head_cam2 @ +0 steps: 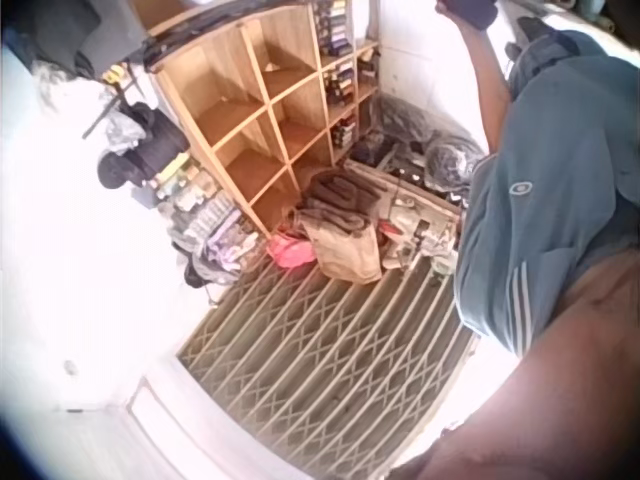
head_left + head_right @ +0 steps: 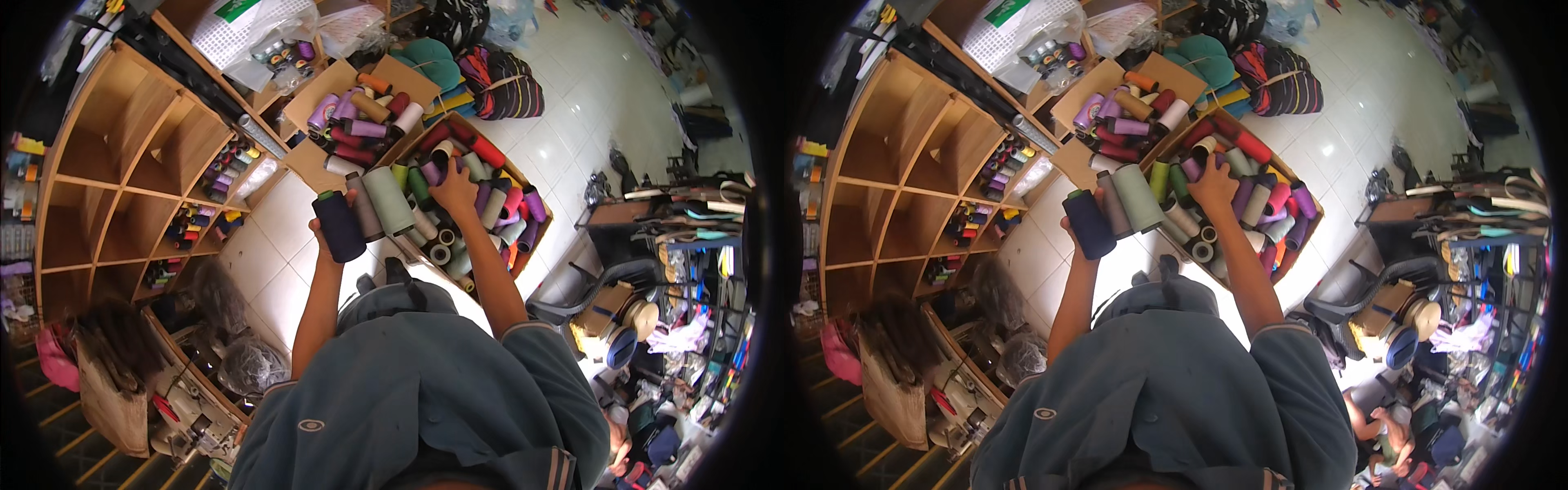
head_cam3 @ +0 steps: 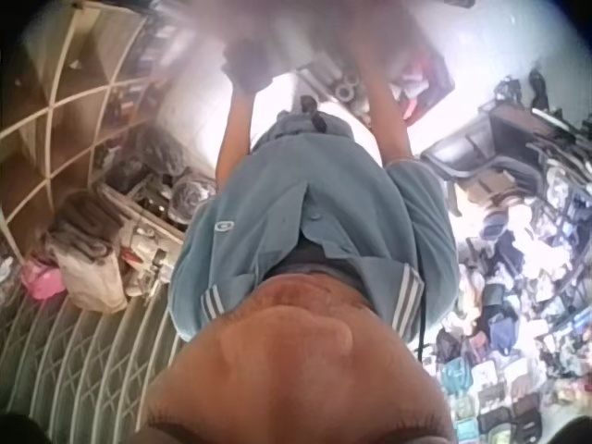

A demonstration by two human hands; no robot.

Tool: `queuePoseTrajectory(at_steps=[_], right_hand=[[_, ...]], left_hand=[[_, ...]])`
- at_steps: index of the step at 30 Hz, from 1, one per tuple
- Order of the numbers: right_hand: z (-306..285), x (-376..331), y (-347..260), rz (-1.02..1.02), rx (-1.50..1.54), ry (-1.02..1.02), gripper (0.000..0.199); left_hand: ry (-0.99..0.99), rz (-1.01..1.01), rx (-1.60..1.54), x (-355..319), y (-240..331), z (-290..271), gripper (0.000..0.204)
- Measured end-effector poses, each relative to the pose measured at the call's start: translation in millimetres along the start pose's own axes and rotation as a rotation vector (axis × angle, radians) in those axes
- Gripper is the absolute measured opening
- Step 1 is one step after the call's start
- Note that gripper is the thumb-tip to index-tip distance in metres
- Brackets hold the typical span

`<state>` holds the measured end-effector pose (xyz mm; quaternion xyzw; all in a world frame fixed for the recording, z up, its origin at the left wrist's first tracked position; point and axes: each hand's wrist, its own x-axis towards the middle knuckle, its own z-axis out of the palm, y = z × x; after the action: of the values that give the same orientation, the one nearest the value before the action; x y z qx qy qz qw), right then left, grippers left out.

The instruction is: The person picks up thread spools from a box and places them onto shelves of a wooden organizer one by one or in small groups.

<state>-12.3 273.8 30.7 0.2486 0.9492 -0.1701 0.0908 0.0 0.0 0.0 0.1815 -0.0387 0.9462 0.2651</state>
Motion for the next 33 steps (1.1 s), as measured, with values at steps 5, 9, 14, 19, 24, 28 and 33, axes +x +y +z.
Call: queuePoseTrajectory(at_steps=[5, 9, 14, 19, 24, 28, 33], right_hand=[[-20, 5, 15, -0.064, 0.117, 0.05, 0.089], [-29, -3, 12, -0.032, 0.248, 0.081, 0.086], [-20, 2, 38, -0.134, 0.261, 0.291, 0.084], [-45, 7, 64, -0.168, 0.437, 0.398, 0.083], [-92, -39, -18, -0.077, 1.142, 0.13, 0.079], [-70, -62, -104, -0.364, 1.724, -0.109, 0.077], [-7, -80, -249, -0.471, 2.07, -0.689, 0.082]], left_hand=[[0.021, 0.162, 0.083, 1, 4, -7, 0.069], [0.01, 0.293, 0.073, -5, 15, 3, 0.07], [0.093, 0.43, 0.349, -10, 43, -1, 0.079], [0.149, 0.457, 0.368, -17, 86, -6, 0.08], [-0.001, 0.438, 0.252, -31, 151, 21, 0.078], [0.099, 0.537, 0.398, -59, 213, 27, 0.077], [-0.072, 0.639, 0.381, -85, 282, 68, 0.072]])
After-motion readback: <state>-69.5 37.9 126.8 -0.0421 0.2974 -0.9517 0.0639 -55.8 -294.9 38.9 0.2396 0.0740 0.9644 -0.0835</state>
